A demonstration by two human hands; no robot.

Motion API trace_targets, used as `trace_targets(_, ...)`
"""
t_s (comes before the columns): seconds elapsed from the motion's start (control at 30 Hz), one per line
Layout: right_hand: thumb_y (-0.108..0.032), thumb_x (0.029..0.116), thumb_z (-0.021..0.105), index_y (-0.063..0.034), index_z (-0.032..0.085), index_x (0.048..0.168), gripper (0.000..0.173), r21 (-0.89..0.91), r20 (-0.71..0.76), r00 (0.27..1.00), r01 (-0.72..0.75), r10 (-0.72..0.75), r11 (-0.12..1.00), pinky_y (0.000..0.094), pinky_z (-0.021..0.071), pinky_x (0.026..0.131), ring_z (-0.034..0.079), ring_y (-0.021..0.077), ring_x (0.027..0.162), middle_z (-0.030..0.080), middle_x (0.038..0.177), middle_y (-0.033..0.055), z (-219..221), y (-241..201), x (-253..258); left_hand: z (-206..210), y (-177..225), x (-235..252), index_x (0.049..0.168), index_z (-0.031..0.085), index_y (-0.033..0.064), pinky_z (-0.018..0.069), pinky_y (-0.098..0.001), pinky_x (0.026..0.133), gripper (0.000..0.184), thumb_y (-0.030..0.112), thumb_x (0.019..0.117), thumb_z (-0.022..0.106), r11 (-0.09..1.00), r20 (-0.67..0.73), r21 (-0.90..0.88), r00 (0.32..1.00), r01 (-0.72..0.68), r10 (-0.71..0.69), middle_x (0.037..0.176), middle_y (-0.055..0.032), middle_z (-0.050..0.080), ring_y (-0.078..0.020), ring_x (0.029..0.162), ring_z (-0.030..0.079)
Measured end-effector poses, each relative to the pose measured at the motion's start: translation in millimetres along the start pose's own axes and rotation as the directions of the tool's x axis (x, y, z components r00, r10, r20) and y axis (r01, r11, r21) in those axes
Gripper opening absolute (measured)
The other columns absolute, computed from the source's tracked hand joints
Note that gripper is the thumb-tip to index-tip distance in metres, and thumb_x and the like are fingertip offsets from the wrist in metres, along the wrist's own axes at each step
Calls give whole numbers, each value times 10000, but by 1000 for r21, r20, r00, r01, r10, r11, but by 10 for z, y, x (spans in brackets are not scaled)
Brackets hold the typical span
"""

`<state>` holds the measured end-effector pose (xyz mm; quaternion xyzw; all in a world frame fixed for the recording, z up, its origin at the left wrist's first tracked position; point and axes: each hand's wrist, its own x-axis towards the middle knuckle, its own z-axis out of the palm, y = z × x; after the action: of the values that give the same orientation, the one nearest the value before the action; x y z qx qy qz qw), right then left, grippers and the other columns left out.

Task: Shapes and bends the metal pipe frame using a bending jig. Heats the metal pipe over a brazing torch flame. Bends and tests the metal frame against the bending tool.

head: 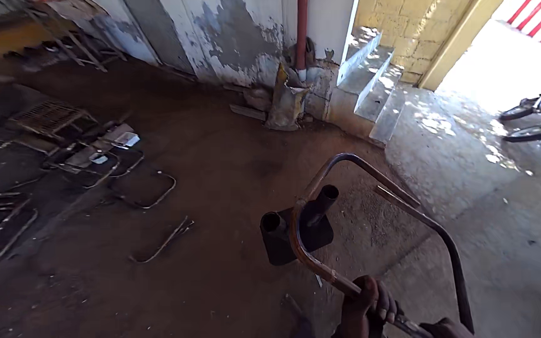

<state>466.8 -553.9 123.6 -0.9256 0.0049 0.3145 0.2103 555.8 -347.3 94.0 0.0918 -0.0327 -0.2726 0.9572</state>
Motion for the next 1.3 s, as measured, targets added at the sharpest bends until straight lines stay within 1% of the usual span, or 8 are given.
trace_targets(0.13,-578,918,646,-47,687,816,542,-161,39,999,-22,29,987,647,517,640,687,413,687,655,670,179,-20,461,182,-238,-158,45,785,641,116,563,-428,944,285,321,971,708,994,-35,11,994,107,-106,694,-29,647,-198,749,697)
trace_targets(0.27,-573,909,643,-70,647,772,522,-238,66,998,9,7,971,607,508,599,670,375,643,620,627,147,-98,567,259,-282,-234,97,723,590,124,570,-373,823,304,251,983,680,996,-128,-37,988,87,-91,618,-8,586,-165,642,646)
trace_targets(0.47,-524,830,684,-123,602,666,441,-182,-155,988,-23,-5,983,530,458,461,616,295,506,550,526,78,425,364,-58,-233,-102,-106,640,533,133,547,-351,700,359,198,967,665,977,-220,-19,953,211,-210,519,31,476,-128,511,542)
trace_targets(0.57,-451,928,693,-35,691,781,442,28,-39,992,-119,120,993,649,517,584,681,407,631,654,645,185,709,-164,-299,-249,82,-388,655,543,143,540,-327,647,338,214,957,679,951,-231,-4,925,310,-303,520,46,469,-108,498,533)
trace_targets(0.83,-478,811,709,-115,597,655,410,-225,-169,983,26,-65,974,546,455,451,618,313,498,551,520,90,206,440,126,-255,-132,41,736,587,106,574,-390,779,284,230,968,696,995,-190,-6,977,102,-101,597,-16,578,-172,608,634)
trace_targets(0.93,-497,861,686,-94,632,705,435,-155,-201,979,-55,23,986,586,474,467,646,354,531,591,553,126,265,98,86,-224,-68,58,829,593,108,597,-427,809,251,282,964,715,997,-191,-58,979,57,-67,654,-33,612,-201,663,675)
trace_targets(1.0,-480,928,648,-49,666,785,454,-59,-138,977,-170,160,984,639,501,559,684,413,637,648,643,182,304,-292,27,-219,-42,-13,822,596,111,602,-406,737,271,308,951,731,993,-211,-81,972,84,-99,643,-27,603,-191,622,663)
trace_targets(1.3,-466,982,561,-17,683,866,480,171,-71,907,-400,416,901,672,516,639,703,449,733,689,740,217,1050,-1154,-76,-431,281,-404,587,473,151,464,-289,482,499,363,1015,616,928,-288,-116,883,353,-371,486,50,390,-102,413,456)
